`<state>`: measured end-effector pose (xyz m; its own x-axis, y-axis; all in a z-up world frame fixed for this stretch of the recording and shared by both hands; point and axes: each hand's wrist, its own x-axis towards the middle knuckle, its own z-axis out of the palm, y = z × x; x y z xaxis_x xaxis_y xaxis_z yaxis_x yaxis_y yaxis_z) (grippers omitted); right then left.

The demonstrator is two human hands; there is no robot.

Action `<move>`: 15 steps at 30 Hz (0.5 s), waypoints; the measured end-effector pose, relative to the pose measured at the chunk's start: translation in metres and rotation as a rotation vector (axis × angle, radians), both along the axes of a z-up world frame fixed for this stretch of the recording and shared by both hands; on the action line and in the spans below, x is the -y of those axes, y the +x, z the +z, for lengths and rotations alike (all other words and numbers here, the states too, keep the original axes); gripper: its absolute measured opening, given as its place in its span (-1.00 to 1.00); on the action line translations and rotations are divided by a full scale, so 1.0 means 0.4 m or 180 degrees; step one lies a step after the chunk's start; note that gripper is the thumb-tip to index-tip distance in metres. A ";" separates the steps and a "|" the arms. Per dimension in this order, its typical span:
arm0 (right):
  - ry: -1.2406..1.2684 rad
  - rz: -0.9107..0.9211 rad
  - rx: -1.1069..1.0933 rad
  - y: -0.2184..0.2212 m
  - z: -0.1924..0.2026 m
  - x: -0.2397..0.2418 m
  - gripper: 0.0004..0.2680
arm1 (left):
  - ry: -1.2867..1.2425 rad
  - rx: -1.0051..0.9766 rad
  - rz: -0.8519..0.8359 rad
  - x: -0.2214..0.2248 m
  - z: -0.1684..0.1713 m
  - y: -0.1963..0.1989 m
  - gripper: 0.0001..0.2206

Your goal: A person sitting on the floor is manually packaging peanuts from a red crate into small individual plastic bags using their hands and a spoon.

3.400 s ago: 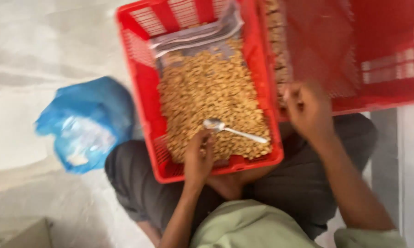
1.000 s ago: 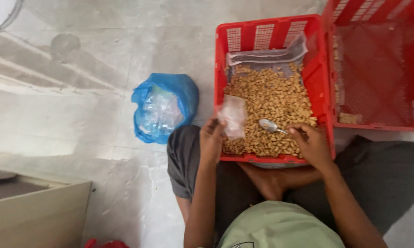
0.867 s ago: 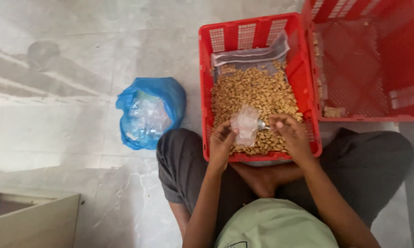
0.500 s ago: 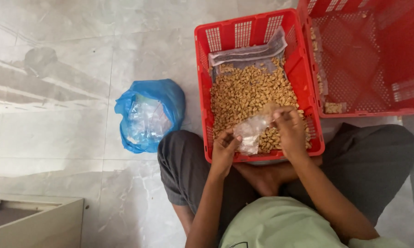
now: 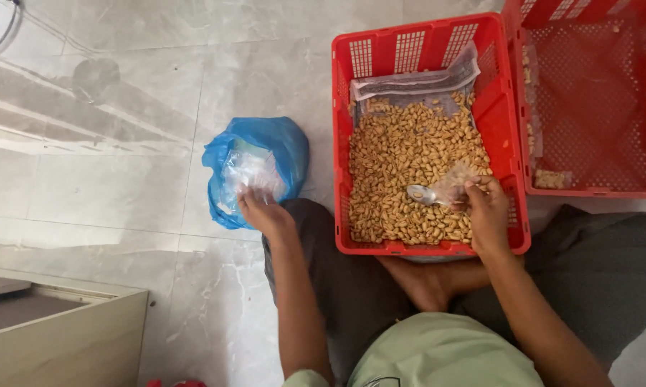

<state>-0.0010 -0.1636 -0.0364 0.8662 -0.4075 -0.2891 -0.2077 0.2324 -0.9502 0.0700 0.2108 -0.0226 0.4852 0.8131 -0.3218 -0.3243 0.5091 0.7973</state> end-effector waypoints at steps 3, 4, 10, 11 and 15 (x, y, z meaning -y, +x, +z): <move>0.0007 0.0031 0.0059 0.003 -0.060 0.019 -0.91 | -0.0534 -0.0435 -0.0441 -0.127 -0.222 0.074 -0.35; -0.0011 -0.0016 0.0060 0.003 -0.053 0.011 -0.91 | -0.0549 -0.0438 -0.0489 -0.106 -0.183 0.062 -0.35; -0.0090 -0.0105 0.0099 0.005 -0.055 -0.002 -0.83 | 0.1784 -0.1186 -0.0667 0.127 0.087 -0.033 -0.24; -0.0085 -0.0055 0.0135 0.005 -0.040 -0.006 -0.77 | 0.2459 -0.1146 -0.0639 0.174 0.113 -0.045 -0.29; -0.0021 0.0178 0.0213 0.004 -0.038 0.006 -0.64 | 0.3428 0.0026 -0.1385 0.344 0.141 -0.087 -0.44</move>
